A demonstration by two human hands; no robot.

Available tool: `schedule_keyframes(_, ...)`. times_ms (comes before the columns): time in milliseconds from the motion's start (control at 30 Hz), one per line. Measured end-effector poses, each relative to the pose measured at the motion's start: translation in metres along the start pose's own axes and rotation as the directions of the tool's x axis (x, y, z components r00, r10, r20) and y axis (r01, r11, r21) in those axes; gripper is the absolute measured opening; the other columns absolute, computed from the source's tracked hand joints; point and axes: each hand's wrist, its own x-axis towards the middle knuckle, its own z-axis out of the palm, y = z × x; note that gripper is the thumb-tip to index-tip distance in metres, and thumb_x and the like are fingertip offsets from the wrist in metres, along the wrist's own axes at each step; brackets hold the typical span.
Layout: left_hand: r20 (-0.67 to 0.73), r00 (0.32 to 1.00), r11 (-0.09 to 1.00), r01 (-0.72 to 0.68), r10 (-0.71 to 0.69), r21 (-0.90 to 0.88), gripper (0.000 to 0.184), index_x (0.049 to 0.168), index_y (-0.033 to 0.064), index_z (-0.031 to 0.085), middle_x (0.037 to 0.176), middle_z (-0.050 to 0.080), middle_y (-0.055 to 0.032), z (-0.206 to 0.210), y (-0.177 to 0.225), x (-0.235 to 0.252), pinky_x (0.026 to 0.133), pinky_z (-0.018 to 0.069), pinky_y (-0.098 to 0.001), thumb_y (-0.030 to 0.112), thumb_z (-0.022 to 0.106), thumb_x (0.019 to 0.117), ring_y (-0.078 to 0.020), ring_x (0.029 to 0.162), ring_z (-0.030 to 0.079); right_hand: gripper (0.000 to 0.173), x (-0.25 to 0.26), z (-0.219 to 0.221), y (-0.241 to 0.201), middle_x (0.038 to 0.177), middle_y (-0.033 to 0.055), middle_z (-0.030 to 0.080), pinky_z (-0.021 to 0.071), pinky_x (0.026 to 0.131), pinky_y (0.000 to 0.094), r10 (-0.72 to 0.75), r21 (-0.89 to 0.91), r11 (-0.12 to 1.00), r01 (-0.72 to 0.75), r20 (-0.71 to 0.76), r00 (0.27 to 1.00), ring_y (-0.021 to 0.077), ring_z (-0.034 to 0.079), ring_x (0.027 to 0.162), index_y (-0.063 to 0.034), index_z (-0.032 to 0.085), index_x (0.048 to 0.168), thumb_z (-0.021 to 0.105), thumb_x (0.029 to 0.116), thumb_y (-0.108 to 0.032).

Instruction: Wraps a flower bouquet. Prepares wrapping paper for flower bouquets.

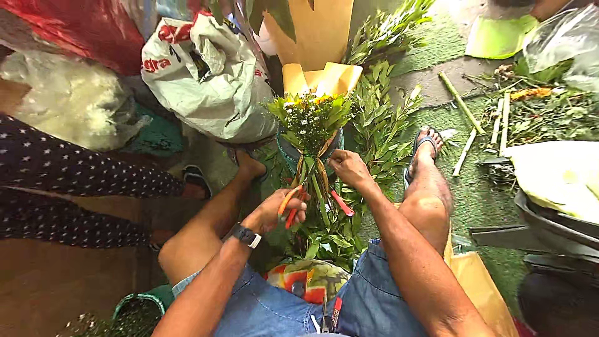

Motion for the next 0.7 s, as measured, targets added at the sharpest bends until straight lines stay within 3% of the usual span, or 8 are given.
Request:
schedule_keyframes(200,-0.064,0.997,0.999,0.039,-0.041,-0.027,0.032,0.123,-0.0014,0.063,0.074,0.067,-0.0074,-0.001,0.002,0.026,0.055,0.0579,-0.0275,0.011,0.066,0.0937,-0.0145,0.058,0.065,0.024,-0.001,-0.002,-0.002,0.097,0.0096,0.074,0.054,0.08,0.062,-0.018,-0.03,0.999,0.018,-0.005,1.0,0.0311,0.071,0.091,-0.017,0.074,0.105,0.059,0.1025,-0.035)
schedule_keyframes(400,-0.137,0.99,0.995,-0.015,0.028,0.096,0.02,0.107,0.0011,0.069,0.065,0.06,-0.0004,-0.002,0.001,0.035,0.044,0.0473,-0.0212,0.008,0.075,0.0893,-0.0073,0.046,0.052,0.022,-0.003,-0.007,-0.004,0.095,0.0111,0.073,0.0528,0.074,0.0631,0.015,-0.025,1.0,-0.015,-0.005,1.0,0.0332,0.07,0.088,-0.0161,0.073,0.104,0.058,0.1025,-0.033)
schedule_keyframes(500,-0.161,0.978,0.971,-0.096,0.132,0.218,0.031,0.115,0.0036,0.068,0.074,0.064,-0.0014,0.004,0.003,0.004,0.048,0.0502,-0.024,0.015,0.077,0.0878,-0.0093,0.052,0.056,0.024,-0.013,-0.015,-0.004,0.096,0.018,0.071,0.0515,0.07,0.0661,0.138,-0.107,0.984,-0.144,-0.059,0.989,0.0408,0.068,0.088,-0.0115,0.071,0.103,0.059,0.1016,-0.032)
schedule_keyframes(533,-0.238,0.956,0.966,-0.118,0.174,0.232,0.036,0.119,0.0042,0.067,0.077,0.066,-0.003,0.005,0.0,-0.011,0.049,0.0525,-0.0256,0.017,0.078,0.0868,-0.011,0.054,0.059,0.026,-0.011,-0.017,-0.001,0.104,0.0201,0.071,0.0515,0.075,0.0677,0.209,-0.191,0.958,-0.213,-0.043,0.977,0.0428,0.068,0.096,-0.0102,0.072,0.107,0.061,0.0999,-0.033)
schedule_keyframes(600,-0.503,0.836,0.951,-0.068,0.22,0.302,0.052,0.128,0.0046,0.06,0.08,0.07,-0.0077,-0.004,-0.015,-0.031,0.053,0.0564,-0.0317,0.023,0.083,0.0849,-0.0158,0.058,0.064,0.044,-0.006,-0.016,0.003,0.129,0.0224,0.064,0.0465,0.092,0.0692,0.311,-0.296,0.907,-0.3,-0.008,0.95,0.0449,0.061,0.119,-0.0095,0.066,0.131,0.069,0.0951,-0.035)
schedule_keyframes(633,-0.625,0.747,0.918,0.052,0.226,0.394,0.06,0.132,0.0056,0.056,0.088,0.072,-0.0114,-0.016,-0.025,-0.034,0.06,0.0596,-0.0389,0.031,0.084,0.0851,-0.0212,0.066,0.068,0.053,-0.005,-0.013,0.003,0.138,0.0214,0.06,0.0445,0.098,0.0681,0.306,-0.301,0.908,-0.291,0.002,0.952,0.044,0.057,0.126,-0.0107,0.06,0.14,0.07,0.0942,-0.037)
schedule_keyframes(700,-0.776,0.598,0.815,0.337,0.201,0.471,0.07,0.144,0.0043,0.048,0.11,0.07,-0.0223,-0.037,-0.051,-0.024,0.086,0.0556,-0.0597,0.042,0.075,0.0916,-0.0389,0.097,0.07,0.051,-0.002,-0.003,-0.002,0.138,0.0149,0.062,0.047,0.103,0.0616,0.208,-0.208,0.958,-0.196,0.039,0.977,0.0356,0.059,0.127,-0.014,0.059,0.141,0.064,0.0978,-0.041)
